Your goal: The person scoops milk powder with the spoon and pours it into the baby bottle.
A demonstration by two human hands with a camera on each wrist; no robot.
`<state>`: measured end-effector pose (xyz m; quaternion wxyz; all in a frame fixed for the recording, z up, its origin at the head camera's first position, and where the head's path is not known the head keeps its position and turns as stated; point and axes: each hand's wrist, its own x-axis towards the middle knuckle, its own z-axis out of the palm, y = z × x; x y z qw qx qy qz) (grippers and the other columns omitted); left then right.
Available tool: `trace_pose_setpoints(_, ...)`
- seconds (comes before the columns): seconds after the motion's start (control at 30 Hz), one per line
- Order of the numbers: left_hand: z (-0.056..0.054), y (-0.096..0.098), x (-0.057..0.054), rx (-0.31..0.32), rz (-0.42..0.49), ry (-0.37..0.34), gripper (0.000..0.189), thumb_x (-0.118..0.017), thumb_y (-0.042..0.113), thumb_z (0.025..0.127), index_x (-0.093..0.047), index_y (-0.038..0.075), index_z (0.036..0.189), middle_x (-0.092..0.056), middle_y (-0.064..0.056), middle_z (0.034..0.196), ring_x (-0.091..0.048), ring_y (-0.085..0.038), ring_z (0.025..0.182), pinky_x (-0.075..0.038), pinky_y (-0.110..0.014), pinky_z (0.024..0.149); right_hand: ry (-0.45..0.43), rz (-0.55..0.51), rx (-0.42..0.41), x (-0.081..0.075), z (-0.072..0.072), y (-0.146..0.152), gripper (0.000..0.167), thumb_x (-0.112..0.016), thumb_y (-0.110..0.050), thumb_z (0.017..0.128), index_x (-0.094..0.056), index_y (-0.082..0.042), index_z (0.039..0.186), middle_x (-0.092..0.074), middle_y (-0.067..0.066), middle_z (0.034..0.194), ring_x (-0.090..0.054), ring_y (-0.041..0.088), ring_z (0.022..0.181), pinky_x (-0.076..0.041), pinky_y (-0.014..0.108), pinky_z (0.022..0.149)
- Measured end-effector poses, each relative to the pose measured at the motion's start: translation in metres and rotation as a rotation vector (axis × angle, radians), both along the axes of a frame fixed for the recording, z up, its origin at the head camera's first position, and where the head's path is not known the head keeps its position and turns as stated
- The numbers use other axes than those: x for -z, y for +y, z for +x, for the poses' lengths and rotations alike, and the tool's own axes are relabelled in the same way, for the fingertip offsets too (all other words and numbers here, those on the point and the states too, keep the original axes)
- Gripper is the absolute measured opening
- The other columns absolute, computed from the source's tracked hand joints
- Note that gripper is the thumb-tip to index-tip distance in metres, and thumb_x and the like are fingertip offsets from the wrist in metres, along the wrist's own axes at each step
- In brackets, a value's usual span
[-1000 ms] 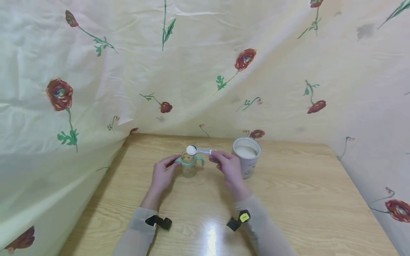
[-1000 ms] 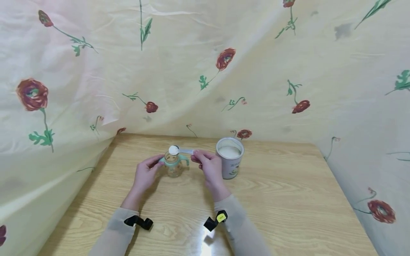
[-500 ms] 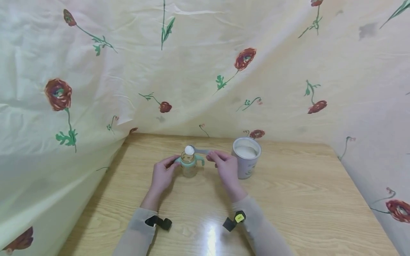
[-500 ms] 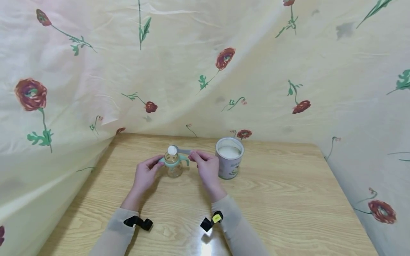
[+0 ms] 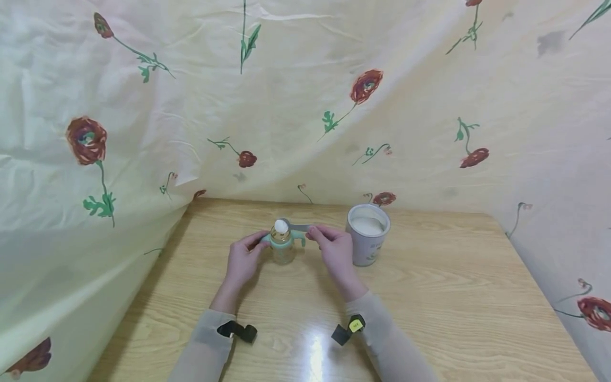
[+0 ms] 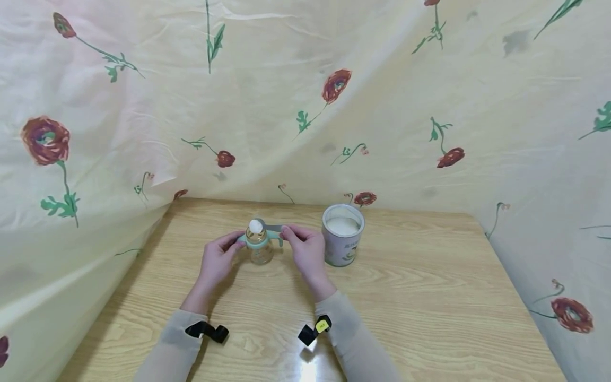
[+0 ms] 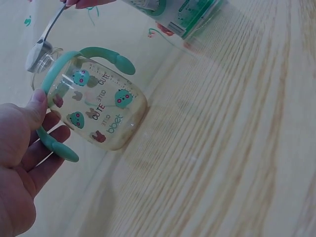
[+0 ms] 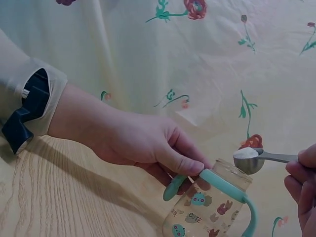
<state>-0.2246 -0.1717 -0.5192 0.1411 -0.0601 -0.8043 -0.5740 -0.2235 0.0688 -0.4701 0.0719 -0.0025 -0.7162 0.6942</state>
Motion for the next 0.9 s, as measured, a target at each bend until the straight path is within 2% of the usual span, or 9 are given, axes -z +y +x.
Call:
trace_pose_setpoints(0.13,-0.0002,0.0004,-0.0007,-0.003,-0.001,0.004,0.027,-0.078,0.009,0.098,-0.078,0.002,0.125,-0.078,-0.014,0.122,-0.075,-0.030,0.112,-0.061,-0.043,0.101,0.053,0.005,-0.020,0.0011,0.0014,-0.0015,0.018,-0.077,-0.018,0.101,-0.082,-0.004,0.110,-0.082,0.008,0.100,-0.078,0.020,0.098,-0.061,0.034,0.091)
trace_pose_setpoints(0.23,0.0000,0.0003,-0.0009,-0.005,-0.003,-0.003,0.027,-0.078,0.010,0.098,-0.078,0.003,0.124,-0.078,-0.013,0.121,-0.075,-0.028,0.110,-0.061,-0.043,0.100,0.094,0.011,-0.029,0.0022,0.0022,-0.0024,0.016,-0.076,-0.016,0.102,-0.082,-0.003,0.110,-0.082,0.009,0.101,-0.079,0.022,0.097,-0.062,0.036,0.096)
trace_pose_setpoints(0.43,0.0013,-0.0002,-0.0017,-0.001,-0.009,-0.010,0.026,-0.077,0.011,0.099,-0.079,0.004,0.124,-0.079,-0.011,0.120,-0.076,-0.027,0.109,-0.061,-0.044,0.100,0.137,0.047,-0.019,0.0028,0.0041,-0.0035,0.016,-0.077,-0.016,0.101,-0.083,-0.003,0.108,-0.082,0.010,0.099,-0.079,0.022,0.091,-0.064,0.031,0.080)
trace_pose_setpoints(0.6,0.0008,-0.0004,-0.0012,0.001,-0.009,-0.004,0.025,-0.077,0.011,0.099,-0.079,0.004,0.123,-0.079,-0.011,0.119,-0.076,-0.027,0.108,-0.061,-0.043,0.100,0.183,0.110,-0.002,0.0028,0.0054,-0.0032,0.016,-0.079,-0.019,0.100,-0.085,-0.006,0.107,-0.082,0.005,0.094,-0.077,0.019,0.079,-0.056,0.022,0.058)
trace_pose_setpoints(0.73,0.0003,-0.0001,-0.0005,0.005,-0.012,-0.005,0.024,-0.077,0.011,0.099,-0.079,0.004,0.122,-0.079,-0.011,0.119,-0.076,-0.027,0.109,-0.061,-0.042,0.100,0.259,0.163,-0.001,0.0043,0.0056,-0.0025,0.015,-0.081,-0.019,0.099,-0.085,-0.005,0.103,-0.082,0.007,0.095,-0.071,0.015,0.062,-0.049,0.020,0.047)
trace_pose_setpoints(0.9,0.0007,0.0006,-0.0010,0.008,-0.010,-0.012,0.024,-0.077,0.012,0.099,-0.079,0.005,0.122,-0.079,-0.011,0.120,-0.075,-0.026,0.110,-0.061,-0.042,0.100,0.387,0.248,-0.004,0.0054,0.0054,-0.0025,0.012,-0.083,-0.015,0.097,-0.085,-0.004,0.100,-0.082,0.010,0.096,-0.060,0.009,0.047,-0.043,0.017,0.040)
